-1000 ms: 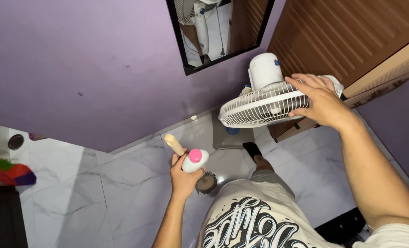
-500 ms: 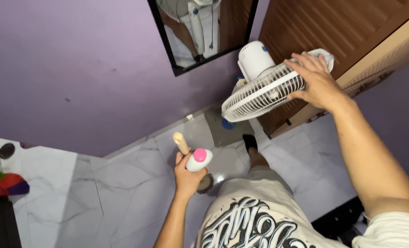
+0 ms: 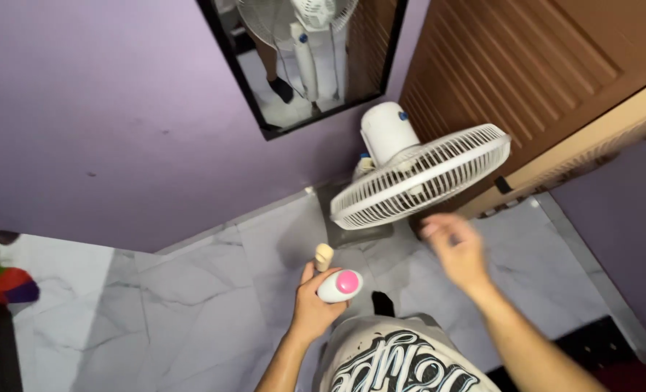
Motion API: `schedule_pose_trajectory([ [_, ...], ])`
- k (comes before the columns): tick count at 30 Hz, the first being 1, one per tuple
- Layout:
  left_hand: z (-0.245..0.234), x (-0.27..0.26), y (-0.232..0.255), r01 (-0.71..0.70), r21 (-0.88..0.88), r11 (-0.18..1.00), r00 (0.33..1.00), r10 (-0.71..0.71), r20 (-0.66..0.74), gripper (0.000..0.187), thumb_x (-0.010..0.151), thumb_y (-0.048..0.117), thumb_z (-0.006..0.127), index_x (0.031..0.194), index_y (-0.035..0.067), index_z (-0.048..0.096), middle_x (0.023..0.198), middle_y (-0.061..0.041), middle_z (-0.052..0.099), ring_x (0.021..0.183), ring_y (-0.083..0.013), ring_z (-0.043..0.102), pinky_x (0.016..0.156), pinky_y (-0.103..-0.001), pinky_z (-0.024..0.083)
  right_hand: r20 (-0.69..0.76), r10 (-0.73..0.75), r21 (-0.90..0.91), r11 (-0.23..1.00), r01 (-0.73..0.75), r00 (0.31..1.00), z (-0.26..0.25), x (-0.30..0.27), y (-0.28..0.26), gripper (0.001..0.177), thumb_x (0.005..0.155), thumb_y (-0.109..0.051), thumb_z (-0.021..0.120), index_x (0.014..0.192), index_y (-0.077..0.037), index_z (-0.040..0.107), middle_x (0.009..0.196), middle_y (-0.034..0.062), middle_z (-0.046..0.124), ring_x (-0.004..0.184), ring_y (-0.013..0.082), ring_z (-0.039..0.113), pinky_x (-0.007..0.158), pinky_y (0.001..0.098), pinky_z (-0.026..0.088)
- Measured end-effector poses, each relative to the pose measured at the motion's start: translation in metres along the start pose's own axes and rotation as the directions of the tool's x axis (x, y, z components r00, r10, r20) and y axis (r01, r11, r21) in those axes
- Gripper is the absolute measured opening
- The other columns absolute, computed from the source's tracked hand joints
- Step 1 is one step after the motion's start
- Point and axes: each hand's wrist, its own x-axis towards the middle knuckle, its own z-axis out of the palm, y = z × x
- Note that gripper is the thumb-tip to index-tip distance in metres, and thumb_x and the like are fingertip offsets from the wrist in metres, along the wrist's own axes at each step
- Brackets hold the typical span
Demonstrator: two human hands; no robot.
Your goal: Mop the floor of a bedroom and use a remote control to operate an air conditioner.
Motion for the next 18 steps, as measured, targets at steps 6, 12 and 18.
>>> schedule_pose_trajectory([
  [6, 0.035, 0.004, 0.016, -0.068, -0.094, 0.993, 0.963, 0.09, 0.254, 0.052, 0.062, 0.002, 0.081, 0.113, 0.004, 0.074, 0.13, -0.012, 0.061, 0.117, -0.0255, 0.068, 0.097, -0.032, 0.055, 0.545, 0.253, 0.378, 0.777, -0.504, 0.799, 0.004, -0.033, -0.046, 0.048, 0.094, -0.01, 0.067, 0.141, -0.008, 0.059, 0.088, 0.0006, 0.069, 0.074, 0.0068, 0.059, 0.068, 0.0222, 0.049],
  [12, 0.06, 0.018, 0.029, -0.184, -0.152, 0.971, 0.762, 0.238, 0.602, 0.054, 0.064, 0.002, 0.079, 0.118, 0.005, 0.073, 0.141, -0.017, 0.056, 0.123, -0.0314, 0.064, 0.104, -0.038, 0.052, 0.388, 0.286, -0.112, 0.958, -0.263, 0.876, -0.012, -0.039, -0.15, 0.056, 0.081, -0.022, 0.082, 0.135, -0.014, 0.067, 0.085, 0.003, 0.07, 0.07, 0.0102, 0.062, 0.066, 0.0253, 0.052],
  [18, 0.075, 0.008, 0.02, -0.242, -0.288, 0.926, 0.526, 0.375, 0.764, 0.054, 0.063, 0.003, 0.082, 0.116, 0.005, 0.071, 0.148, -0.019, 0.049, 0.13, -0.0345, 0.06, 0.106, -0.039, 0.05, 0.009, 0.452, -0.322, 0.846, -0.426, 0.892, -0.029, -0.094, -0.183, 0.021, 0.09, -0.023, 0.072, 0.108, -0.013, 0.078, 0.097, 0.0037, 0.079, 0.074, 0.0125, 0.073, 0.07, 0.0276, 0.057],
])
